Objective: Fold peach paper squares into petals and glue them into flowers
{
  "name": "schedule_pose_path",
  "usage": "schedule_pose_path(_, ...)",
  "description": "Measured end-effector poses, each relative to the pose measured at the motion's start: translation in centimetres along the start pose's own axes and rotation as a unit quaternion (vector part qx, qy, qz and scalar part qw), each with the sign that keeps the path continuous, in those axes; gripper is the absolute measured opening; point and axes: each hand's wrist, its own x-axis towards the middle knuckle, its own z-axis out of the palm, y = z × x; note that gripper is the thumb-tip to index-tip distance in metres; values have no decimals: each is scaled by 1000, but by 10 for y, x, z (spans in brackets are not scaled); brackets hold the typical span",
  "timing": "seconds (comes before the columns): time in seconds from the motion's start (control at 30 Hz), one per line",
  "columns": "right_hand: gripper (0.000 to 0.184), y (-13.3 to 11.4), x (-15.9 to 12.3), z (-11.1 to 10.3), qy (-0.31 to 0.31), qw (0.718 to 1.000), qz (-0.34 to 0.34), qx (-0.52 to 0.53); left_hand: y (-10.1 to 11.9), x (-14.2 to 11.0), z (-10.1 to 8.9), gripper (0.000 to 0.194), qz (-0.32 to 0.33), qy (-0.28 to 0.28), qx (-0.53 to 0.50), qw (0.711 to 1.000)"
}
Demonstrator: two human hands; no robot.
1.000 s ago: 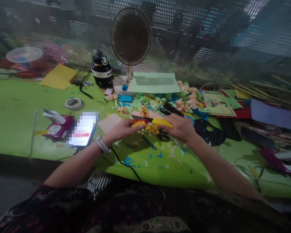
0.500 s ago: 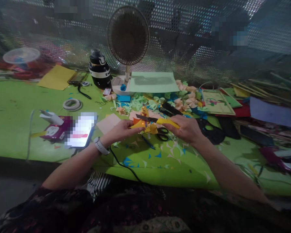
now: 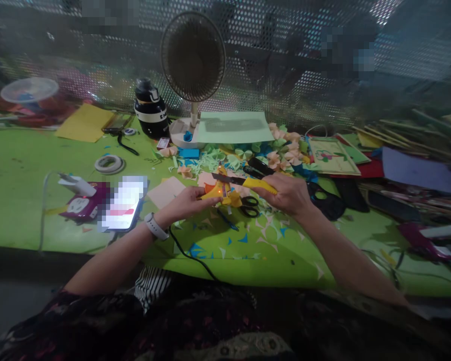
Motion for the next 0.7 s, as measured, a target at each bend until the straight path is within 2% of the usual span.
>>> schedule_pose_path(0.13, 73, -5, -3, 2, -12, 999, -15, 38, -4, 0, 1, 48, 6, -2, -11, 1000)
schedule_pose_path(0.33, 74, 3, -3, 8, -34, 999, 25, 28, -7, 1, 4, 47, 17, -12, -1, 1000)
schedule_pose_path(0.47, 71, 11, 0, 10, -23, 997, 40, 59, 1, -1, 0, 46, 17, -21, -4, 1000)
schedule_pose_path(0.63, 66, 26, 0, 0, 27, 975, 136, 174, 5, -4, -2, 46, 26, -72, -28, 997)
schedule_pose_path(0.7, 65, 24, -2, -6, 34, 972, 138, 189, 4, -3, -1, 46, 27, -66, -27, 997)
